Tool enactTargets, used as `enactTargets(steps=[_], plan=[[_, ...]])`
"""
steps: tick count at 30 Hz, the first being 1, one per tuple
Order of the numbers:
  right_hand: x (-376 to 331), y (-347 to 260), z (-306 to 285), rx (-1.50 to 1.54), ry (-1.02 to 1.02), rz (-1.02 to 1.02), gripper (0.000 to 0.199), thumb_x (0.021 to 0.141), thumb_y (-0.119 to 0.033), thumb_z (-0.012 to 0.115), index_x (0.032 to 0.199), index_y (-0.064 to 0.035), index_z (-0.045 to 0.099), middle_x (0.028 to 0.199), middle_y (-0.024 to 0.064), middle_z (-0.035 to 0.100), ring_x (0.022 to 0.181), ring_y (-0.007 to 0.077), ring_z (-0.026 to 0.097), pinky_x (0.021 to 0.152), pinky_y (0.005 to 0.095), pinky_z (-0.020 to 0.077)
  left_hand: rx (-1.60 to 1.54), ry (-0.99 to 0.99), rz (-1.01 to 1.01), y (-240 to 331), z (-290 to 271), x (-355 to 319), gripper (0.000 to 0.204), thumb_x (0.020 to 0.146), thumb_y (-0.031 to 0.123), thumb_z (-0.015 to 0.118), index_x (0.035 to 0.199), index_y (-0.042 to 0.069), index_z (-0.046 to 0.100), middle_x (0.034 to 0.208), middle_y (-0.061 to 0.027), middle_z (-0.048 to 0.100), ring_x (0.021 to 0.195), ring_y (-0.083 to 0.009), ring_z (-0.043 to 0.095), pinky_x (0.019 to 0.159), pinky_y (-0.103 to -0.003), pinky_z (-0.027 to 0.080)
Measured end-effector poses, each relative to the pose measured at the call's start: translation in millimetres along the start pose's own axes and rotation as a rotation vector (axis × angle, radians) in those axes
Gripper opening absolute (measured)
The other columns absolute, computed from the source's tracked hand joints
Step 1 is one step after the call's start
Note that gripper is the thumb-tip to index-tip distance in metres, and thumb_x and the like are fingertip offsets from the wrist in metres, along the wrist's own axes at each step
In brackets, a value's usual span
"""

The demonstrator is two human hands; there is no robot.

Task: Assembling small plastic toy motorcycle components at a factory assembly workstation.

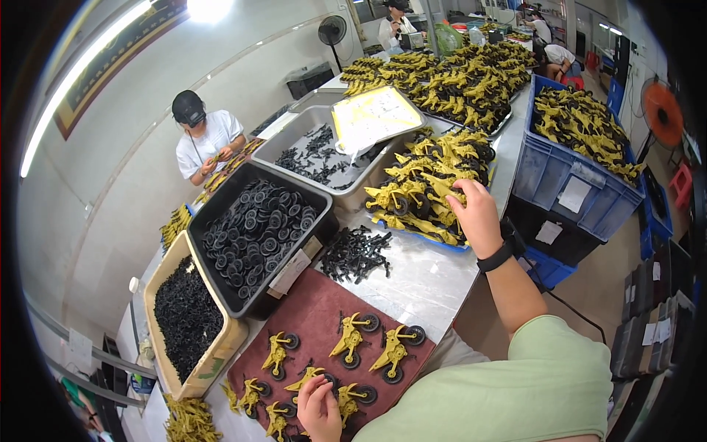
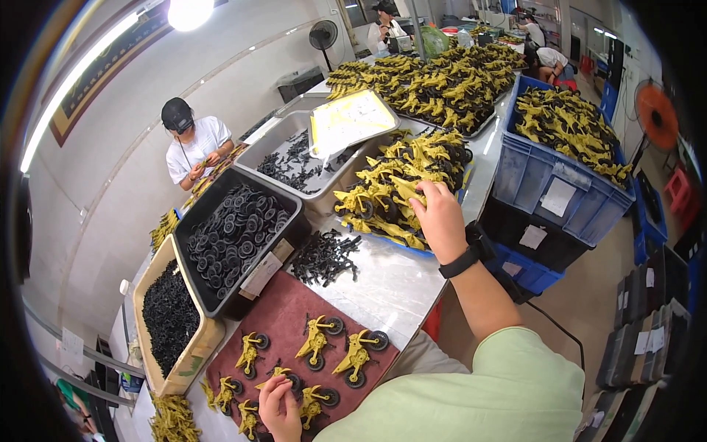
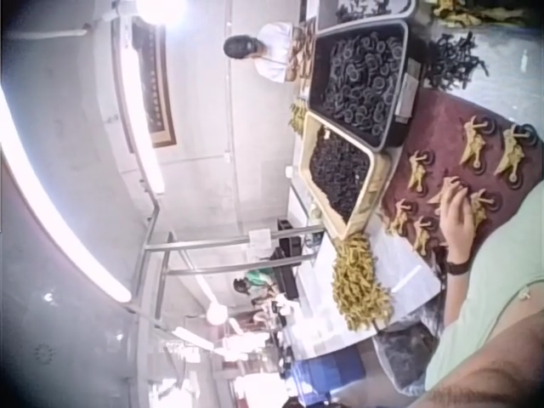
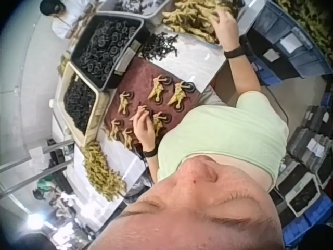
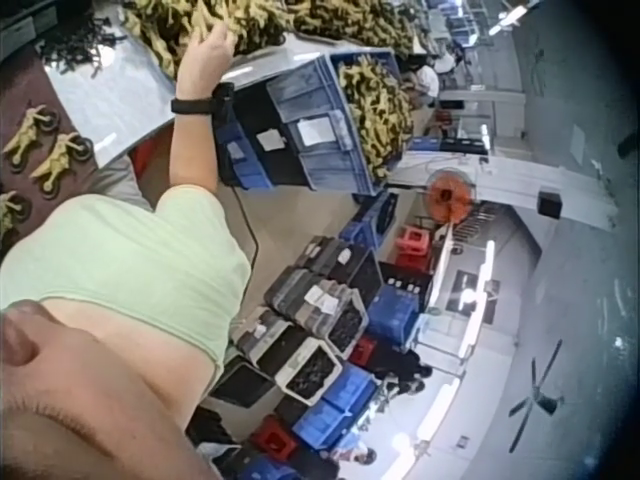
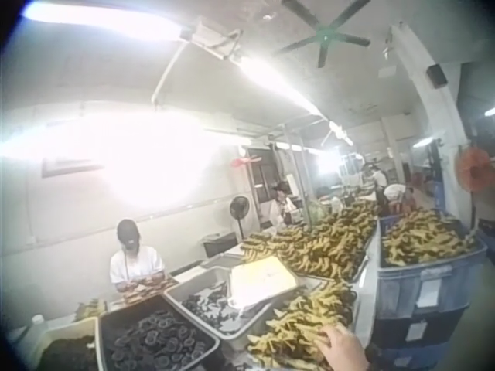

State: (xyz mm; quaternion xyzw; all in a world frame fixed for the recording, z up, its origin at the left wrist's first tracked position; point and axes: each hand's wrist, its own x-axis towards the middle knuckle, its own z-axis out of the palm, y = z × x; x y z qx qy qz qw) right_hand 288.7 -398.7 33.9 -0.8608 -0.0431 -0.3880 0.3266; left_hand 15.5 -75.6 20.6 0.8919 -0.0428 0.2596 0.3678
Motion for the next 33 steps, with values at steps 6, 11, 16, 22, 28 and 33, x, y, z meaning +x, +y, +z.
enactTargets(steps=[6,11,16,22,28,33], plan=[[-3.2,4.5,6.2,-0.007,0.052,0.004,0.024,0.081,-0.013,0.069,0.1,-0.002,0.059,0.094,0.0157,0.062,0.088,0.0347,0.06,0.076,0.0404,0.0485,-0.001,-0.036,-0.03,1.7,0.2,0.6,0.015,0.086,-0.006,0.058,0.1,-0.003,0.063,0.113,-0.0163,0.062,0.112,-0.033,0.057,0.097,-0.039,0.042],[-1.4,5.8,7.5,-0.037,0.027,-0.003,0.024,0.081,-0.012,0.069,0.1,-0.0027,0.059,0.095,0.0153,0.062,0.089,0.0344,0.059,0.078,0.0404,0.0482,0.017,-0.048,-0.023,2.2,0.5,2.3,0.015,0.085,-0.006,0.058,0.099,-0.002,0.064,0.111,-0.0161,0.063,0.112,-0.0327,0.057,0.097,-0.04,0.041],[0.7,6.4,2.1,-0.003,-0.001,-0.005,0.023,0.08,-0.011,0.069,0.099,-0.0022,0.06,0.094,0.0151,0.062,0.09,0.0342,0.059,0.078,0.0404,0.0478,0.005,-0.045,-0.031,3.0,3.5,4.1,0.013,0.086,-0.006,0.058,0.097,-0.002,0.064,0.109,-0.016,0.063,0.111,-0.0326,0.058,0.097,-0.04,0.041],[7.3,7.5,-7.5,0.044,-0.118,0.018,0.021,0.078,-0.009,0.071,0.095,-0.0027,0.062,0.09,0.0157,0.061,0.088,0.0348,0.058,0.078,0.0405,0.047,-0.013,-0.052,-0.058,1.2,5.0,3.0,0.013,0.086,-0.006,0.058,0.097,-0.003,0.063,0.109,-0.0163,0.062,0.11,-0.0325,0.058,0.098,-0.039,0.042],[14.0,3.9,-4.4,-0.061,-0.125,-0.039,0.017,0.075,-0.01,0.072,0.09,-0.0034,0.066,0.087,0.0146,0.061,0.089,0.0342,0.056,0.081,0.0406,0.0455,-0.011,-0.071,-0.07,2.1,5.1,4.0,0.012,0.086,-0.006,0.058,0.097,-0.004,0.063,0.109,-0.0165,0.062,0.11,-0.0327,0.057,0.098,-0.04,0.042],[24.4,4.4,1.7,-0.125,-0.18,-0.109,0.014,0.075,-0.01,0.072,0.088,-0.0048,0.068,0.087,0.0134,0.06,0.091,0.0328,0.055,0.084,0.0385,0.045,0.002,-0.086,-0.064,1.8,4.6,5.9,0.012,0.086,-0.005,0.058,0.097,-0.004,0.063,0.109,-0.0166,0.062,0.11,-0.0326,0.057,0.099,-0.039,0.042]])
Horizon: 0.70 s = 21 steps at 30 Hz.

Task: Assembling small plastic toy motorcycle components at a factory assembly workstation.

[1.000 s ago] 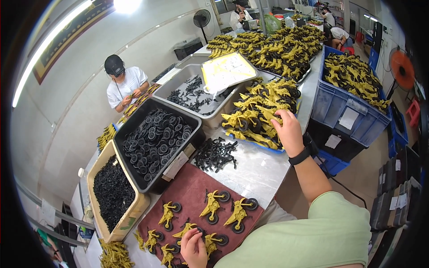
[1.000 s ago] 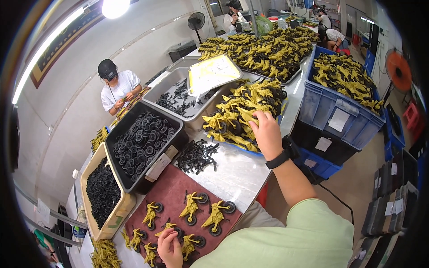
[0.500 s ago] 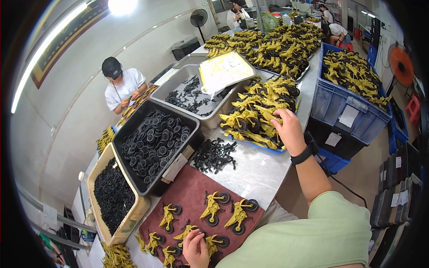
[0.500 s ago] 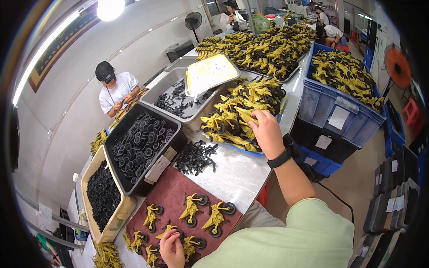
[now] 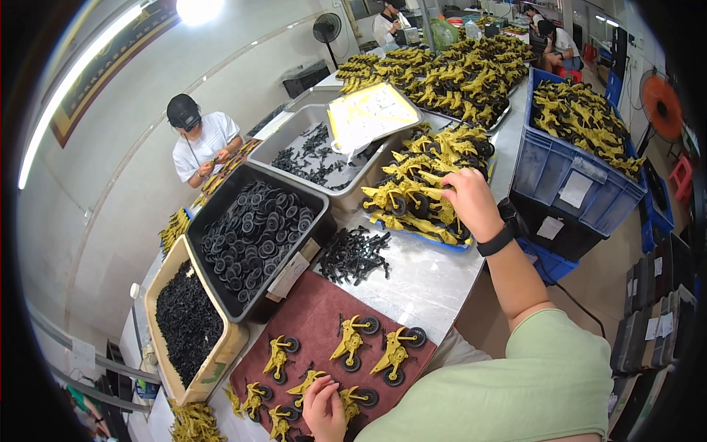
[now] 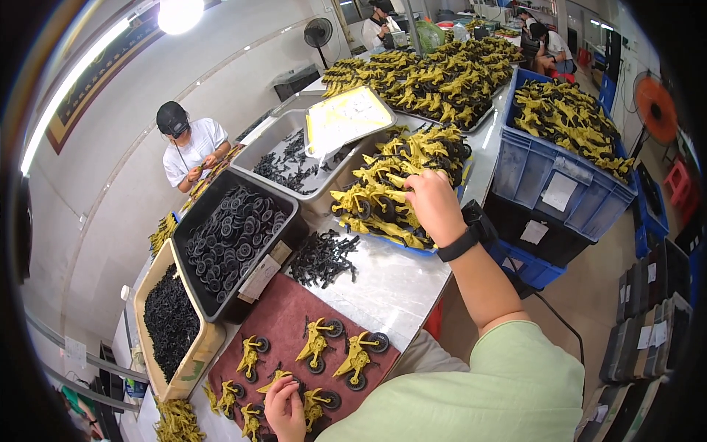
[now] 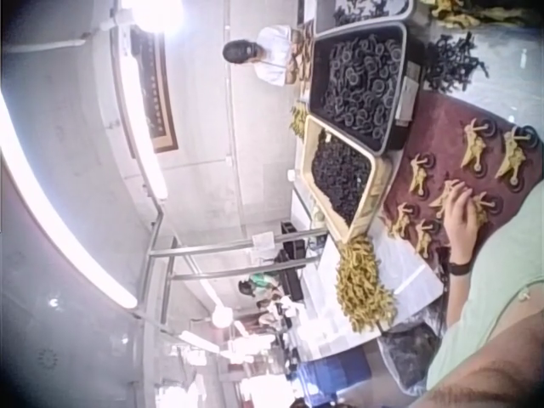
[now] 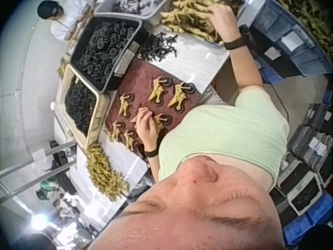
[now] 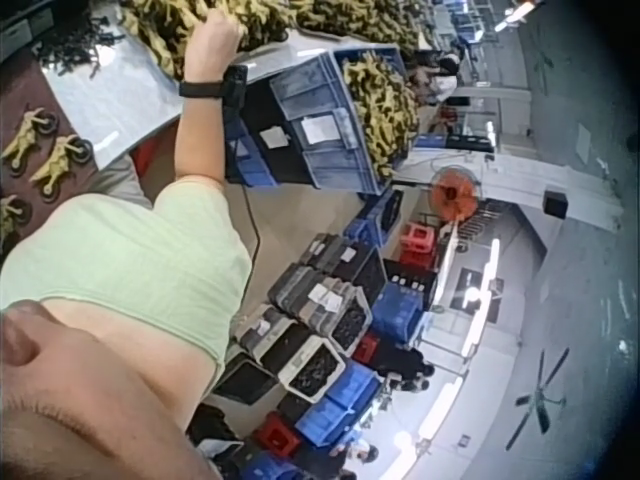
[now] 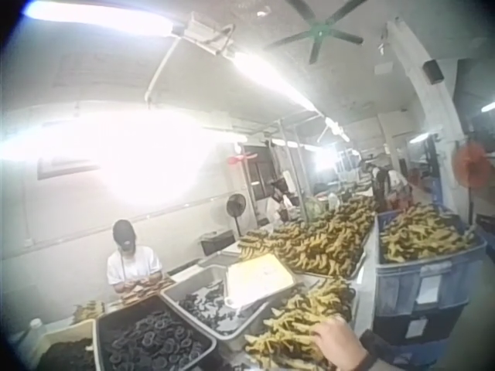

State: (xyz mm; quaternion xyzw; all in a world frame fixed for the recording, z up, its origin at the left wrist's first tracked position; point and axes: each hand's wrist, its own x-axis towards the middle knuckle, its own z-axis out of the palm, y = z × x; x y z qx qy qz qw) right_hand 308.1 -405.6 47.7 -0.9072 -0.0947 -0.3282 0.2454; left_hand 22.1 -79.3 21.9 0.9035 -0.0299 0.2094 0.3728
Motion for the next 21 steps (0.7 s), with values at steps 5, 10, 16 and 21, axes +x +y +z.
enactTargets(steps=[5,10,16,21], plan=[[4.1,-2.9,5.0,0.0,0.001,0.035,0.034,0.072,-0.007,0.075,0.103,-0.0042,0.063,0.101,0.0156,0.055,0.095,0.0328,0.053,0.087,0.039,0.0445,0.004,0.002,-0.002,1.0,1.7,1.5,0.011,0.086,-0.004,0.058,0.097,-0.004,0.062,0.108,-0.0164,0.061,0.108,-0.0324,0.058,0.098,-0.039,0.042],[-3.0,-5.6,13.9,-0.051,0.112,0.066,0.062,0.069,-0.005,0.077,0.125,-0.0061,0.049,0.117,0.0197,0.045,0.106,0.0353,0.048,0.093,0.0418,0.042,-0.005,-0.001,0.004,1.7,3.0,1.5,0.012,0.086,-0.003,0.058,0.097,-0.003,0.062,0.107,-0.0162,0.061,0.107,-0.0324,0.058,0.099,-0.039,0.042],[-11.3,-20.3,13.0,-0.105,0.292,0.004,0.057,0.074,-0.004,0.073,0.126,-0.0081,0.049,0.124,0.0204,0.043,0.114,0.0386,0.044,0.097,0.0452,0.0393,0.023,-0.011,0.046,2.0,-0.4,1.8,0.012,0.086,-0.003,0.058,0.097,-0.003,0.063,0.107,-0.0166,0.062,0.106,-0.0329,0.058,0.098,-0.038,0.043],[-45.7,-54.4,5.2,0.446,-0.054,-0.311,0.028,0.081,-0.008,0.068,0.107,-0.0048,0.06,0.103,0.0139,0.056,0.093,0.0312,0.056,0.082,0.0399,0.0462,0.007,0.01,-0.083,-7.0,6.5,0.6,0.014,0.081,-0.007,0.06,0.093,-0.001,0.064,0.101,-0.0133,0.064,0.089,-0.0254,0.063,0.077,-0.03,0.049]])
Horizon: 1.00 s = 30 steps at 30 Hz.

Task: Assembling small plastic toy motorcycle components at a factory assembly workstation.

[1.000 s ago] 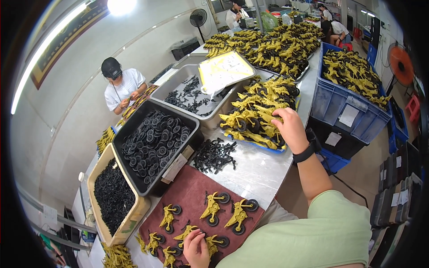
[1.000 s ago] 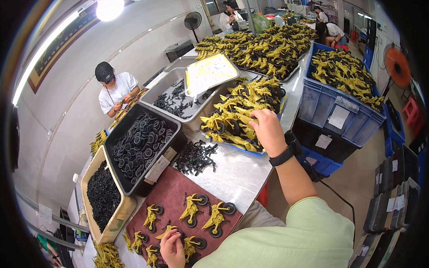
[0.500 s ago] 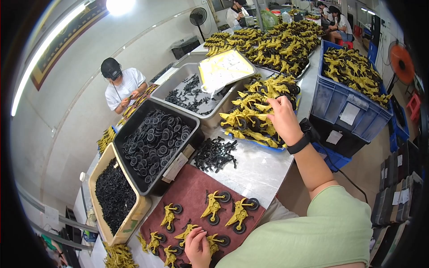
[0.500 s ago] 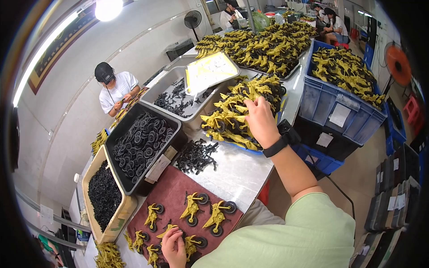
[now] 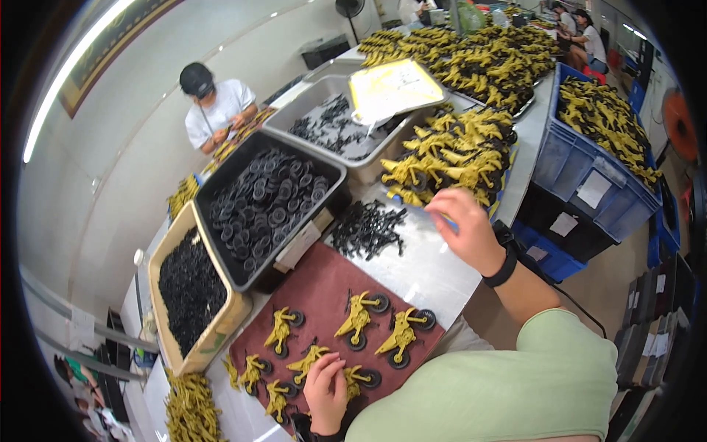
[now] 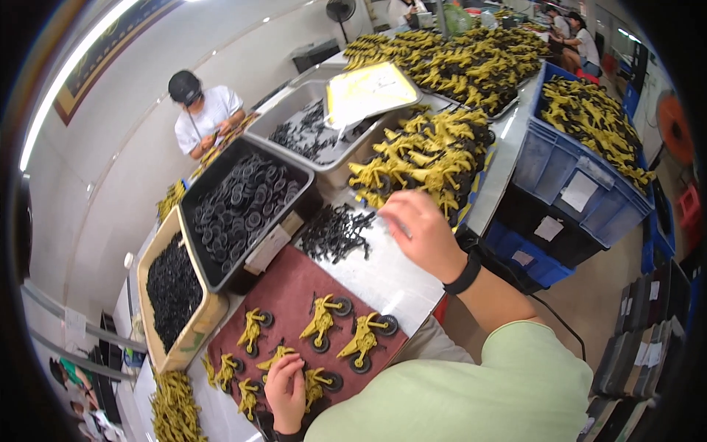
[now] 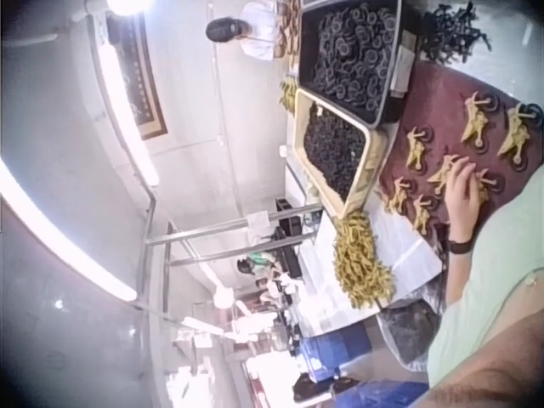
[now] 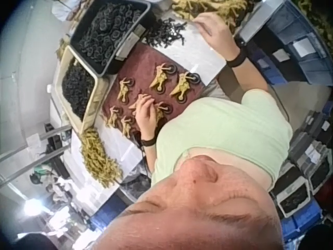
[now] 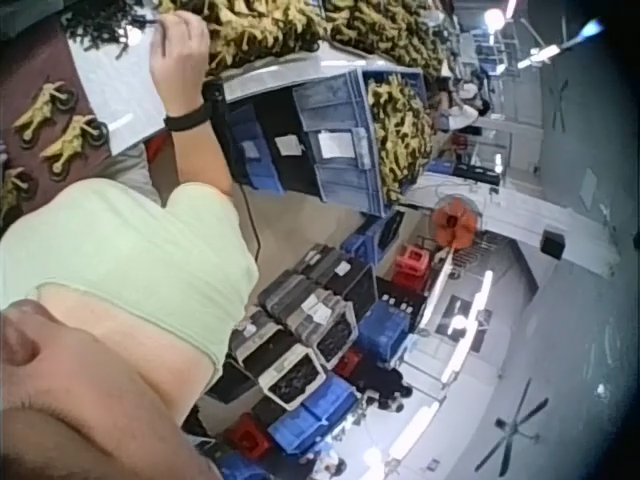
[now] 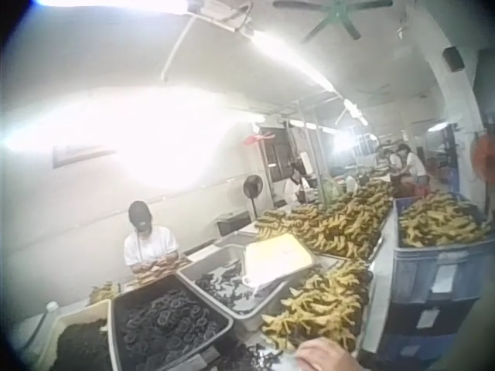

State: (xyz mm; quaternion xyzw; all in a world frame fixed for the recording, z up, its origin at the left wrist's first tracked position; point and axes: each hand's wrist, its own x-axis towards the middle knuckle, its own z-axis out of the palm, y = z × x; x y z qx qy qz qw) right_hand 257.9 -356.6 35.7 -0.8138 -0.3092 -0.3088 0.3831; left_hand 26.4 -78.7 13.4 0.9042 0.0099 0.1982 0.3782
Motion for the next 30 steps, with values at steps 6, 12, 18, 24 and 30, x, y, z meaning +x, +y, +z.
enactTargets(steps=[6,12,18,24,30], plan=[[-43.8,-33.3,28.3,0.294,-0.941,-0.047,0.055,0.078,-0.027,0.074,0.122,-0.0031,0.054,0.111,0.0159,0.057,0.096,0.0307,0.058,0.083,0.0376,0.0481,-0.013,-0.039,0.013,-0.9,-0.4,0.2,0.015,0.081,-0.006,0.06,0.094,-0.001,0.064,0.102,-0.0123,0.064,0.088,-0.0244,0.063,0.077,-0.03,0.049],[-45.1,-55.1,38.9,0.434,-1.137,0.045,0.056,0.073,-0.019,0.077,0.122,-0.009,0.052,0.11,0.0136,0.052,0.104,0.032,0.053,0.088,0.037,0.0448,0.011,-0.029,0.011,-4.4,-4.5,-7.9,0.016,0.078,-0.007,0.062,0.093,-0.001,0.064,0.1,-0.0135,0.065,0.087,-0.0274,0.064,0.075,-0.032,0.051],[-26.2,-28.1,4.8,0.316,-0.564,0.123,0.037,0.075,-0.013,0.074,0.109,-0.0087,0.057,0.101,0.0124,0.051,0.096,0.0289,0.054,0.081,0.0348,0.0472,-0.025,-0.024,-0.026,-2.4,-6.5,-10.5,0.015,0.08,-0.007,0.06,0.094,-0.002,0.063,0.1,-0.013,0.065,0.086,-0.0252,0.064,0.075,-0.031,0.05],[-5.2,-0.1,-26.5,-0.192,0.081,0.233,0.036,0.072,-0.003,0.073,0.105,-0.0081,0.059,0.101,0.0118,0.049,0.096,0.0304,0.053,0.085,0.0379,0.0448,-0.047,-0.037,-0.053,-1.3,-6.5,-8.2,0.014,0.081,-0.006,0.06,0.094,-0.001,0.063,0.1,-0.0124,0.065,0.087,-0.0242,0.063,0.076,-0.031,0.049],[-8.5,22.6,-16.7,-0.44,0.078,0.197,0.036,0.07,0.001,0.072,0.104,-0.0082,0.061,0.098,0.0101,0.049,0.094,0.0293,0.052,0.084,0.0392,0.0444,-0.045,-0.041,-0.032,-4.6,-6.8,-6.1,0.014,0.081,-0.006,0.06,0.093,-0.001,0.063,0.099,-0.0124,0.065,0.087,-0.0246,0.063,0.076,-0.03,0.049]])
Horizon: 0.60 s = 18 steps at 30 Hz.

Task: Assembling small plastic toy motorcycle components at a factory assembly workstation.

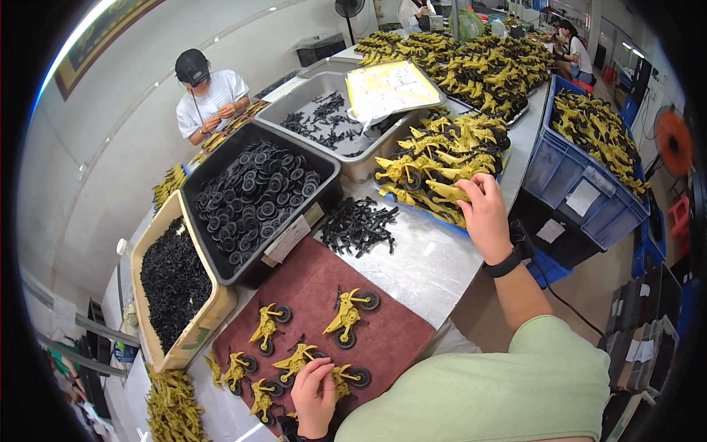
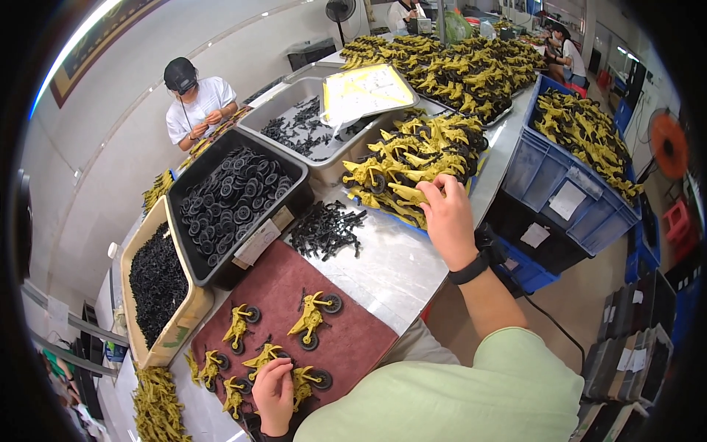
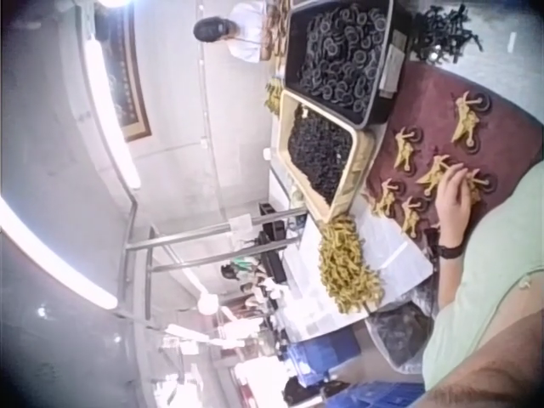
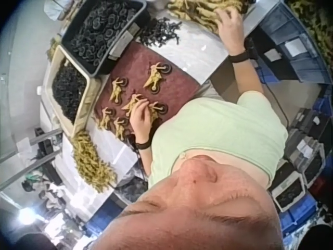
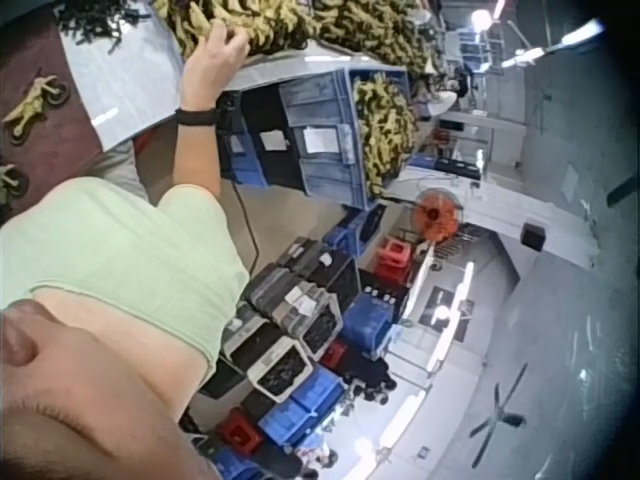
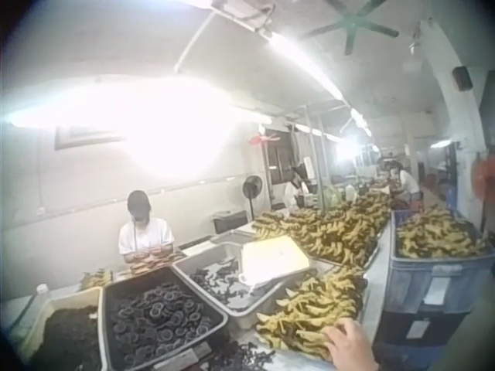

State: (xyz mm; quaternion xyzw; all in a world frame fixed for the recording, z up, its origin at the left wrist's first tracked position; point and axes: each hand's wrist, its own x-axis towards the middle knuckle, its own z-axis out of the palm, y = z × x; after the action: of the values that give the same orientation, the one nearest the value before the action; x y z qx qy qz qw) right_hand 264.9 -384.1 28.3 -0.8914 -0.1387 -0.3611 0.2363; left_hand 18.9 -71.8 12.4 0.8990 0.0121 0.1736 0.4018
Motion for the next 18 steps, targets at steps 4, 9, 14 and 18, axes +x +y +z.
enactTargets(steps=[4,9,14,18], plan=[[-6.3,1.9,10.9,-0.072,0.043,0.087,0.036,0.071,-0.001,0.073,0.104,-0.0085,0.061,0.099,0.0095,0.049,0.094,0.0289,0.052,0.083,0.0386,0.0444,0.028,0.018,0.022,4.9,0.0,-1.4,0.015,0.08,-0.007,0.059,0.093,-0.001,0.063,0.099,-0.013,0.065,0.086,-0.0246,0.063,0.075,-0.03,0.049],[-9.7,4.0,15.1,-0.119,0.051,0.109,0.034,0.073,-0.008,0.073,0.106,-0.009,0.062,0.107,0.0101,0.05,0.098,0.0295,0.051,0.085,0.0394,0.0433,0.013,-0.028,0.061,7.9,-4.9,0.0,0.013,0.087,-0.001,0.058,0.099,-0.001,0.063,0.104,-0.015,0.065,0.097,-0.031,0.062,0.086,-0.035,0.048],[-13.9,5.2,13.3,-0.207,0.1,0.123,0.039,0.075,-0.012,0.074,0.112,-0.0117,0.062,0.116,0.0125,0.047,0.109,0.0321,0.046,0.092,0.0433,0.0378,0.022,-0.021,0.063,6.7,-3.7,-2.6,0.011,0.088,-0.001,0.058,0.096,-0.001,0.064,0.102,-0.0137,0.066,0.095,-0.0305,0.063,0.084,-0.034,0.049],[-14.1,0.7,13.3,-0.129,0.149,0.103,0.04,0.075,-0.012,0.074,0.114,-0.0129,0.062,0.118,0.0131,0.047,0.109,0.0322,0.046,0.093,0.0437,0.0366,0.047,-0.065,0.058,-3.8,-7.4,-6.9,0.021,0.083,-0.003,0.06,0.104,0.0,0.061,0.105,-0.0155,0.064,0.092,-0.0283,0.062,0.08,-0.032,0.049]])
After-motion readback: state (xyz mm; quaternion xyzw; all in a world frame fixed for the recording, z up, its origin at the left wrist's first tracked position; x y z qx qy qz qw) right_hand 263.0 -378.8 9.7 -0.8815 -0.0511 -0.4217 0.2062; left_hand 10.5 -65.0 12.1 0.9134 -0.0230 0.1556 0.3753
